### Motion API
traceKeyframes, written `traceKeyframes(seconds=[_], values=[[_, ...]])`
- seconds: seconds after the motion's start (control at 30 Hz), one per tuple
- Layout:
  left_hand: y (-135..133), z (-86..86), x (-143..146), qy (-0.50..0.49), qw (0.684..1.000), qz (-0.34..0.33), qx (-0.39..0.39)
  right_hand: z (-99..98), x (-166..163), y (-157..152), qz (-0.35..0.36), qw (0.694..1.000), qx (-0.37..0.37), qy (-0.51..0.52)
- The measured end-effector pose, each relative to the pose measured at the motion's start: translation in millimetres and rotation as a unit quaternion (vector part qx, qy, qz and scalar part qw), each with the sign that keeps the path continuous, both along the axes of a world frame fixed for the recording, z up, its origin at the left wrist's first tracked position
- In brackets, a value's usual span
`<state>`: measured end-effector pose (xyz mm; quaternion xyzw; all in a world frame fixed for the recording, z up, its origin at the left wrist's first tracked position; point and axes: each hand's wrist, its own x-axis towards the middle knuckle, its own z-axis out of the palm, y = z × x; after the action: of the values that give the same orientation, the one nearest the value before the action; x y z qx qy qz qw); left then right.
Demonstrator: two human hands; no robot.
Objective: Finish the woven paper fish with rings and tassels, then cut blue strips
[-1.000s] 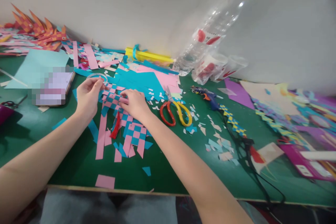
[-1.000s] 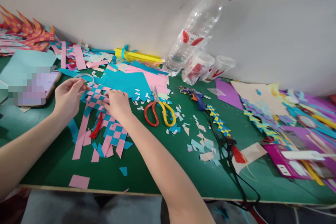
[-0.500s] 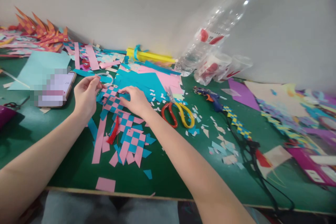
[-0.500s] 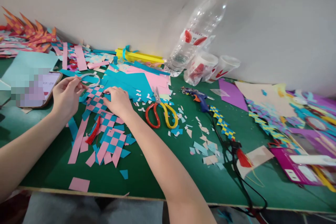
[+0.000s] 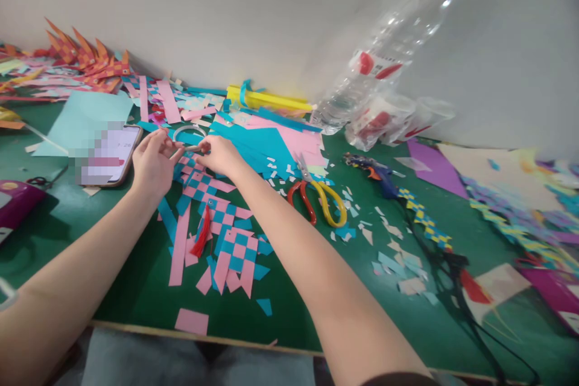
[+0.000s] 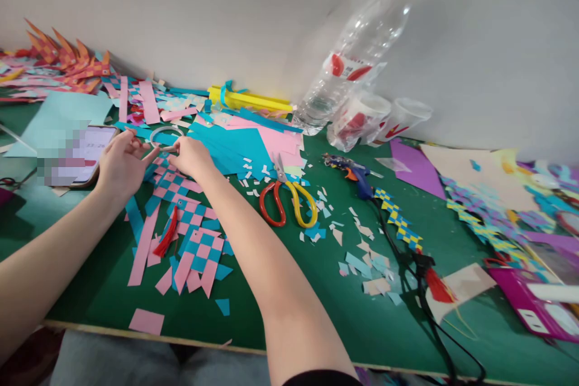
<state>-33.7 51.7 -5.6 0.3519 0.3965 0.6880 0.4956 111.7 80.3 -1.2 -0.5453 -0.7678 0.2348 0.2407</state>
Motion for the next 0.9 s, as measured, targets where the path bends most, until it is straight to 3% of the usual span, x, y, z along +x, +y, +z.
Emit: traceKeyframes(seconds=[0.27,0.57,0.9], values=[[1,-1.5,4,0.038,0.998,0.038,0.036,-2.8,-3,-2,0.008,0.991,-0.086,0.105],[-3,-3.8,3,0.156,0.984,0.063,0.062,6.3,28,-28,0.011,0.974,-0.049,0.223],[-6,-10.0,2,0.368,0.927,0.011,0.079,6.6,45,-53,0.005,0.962,0.001,0.274]])
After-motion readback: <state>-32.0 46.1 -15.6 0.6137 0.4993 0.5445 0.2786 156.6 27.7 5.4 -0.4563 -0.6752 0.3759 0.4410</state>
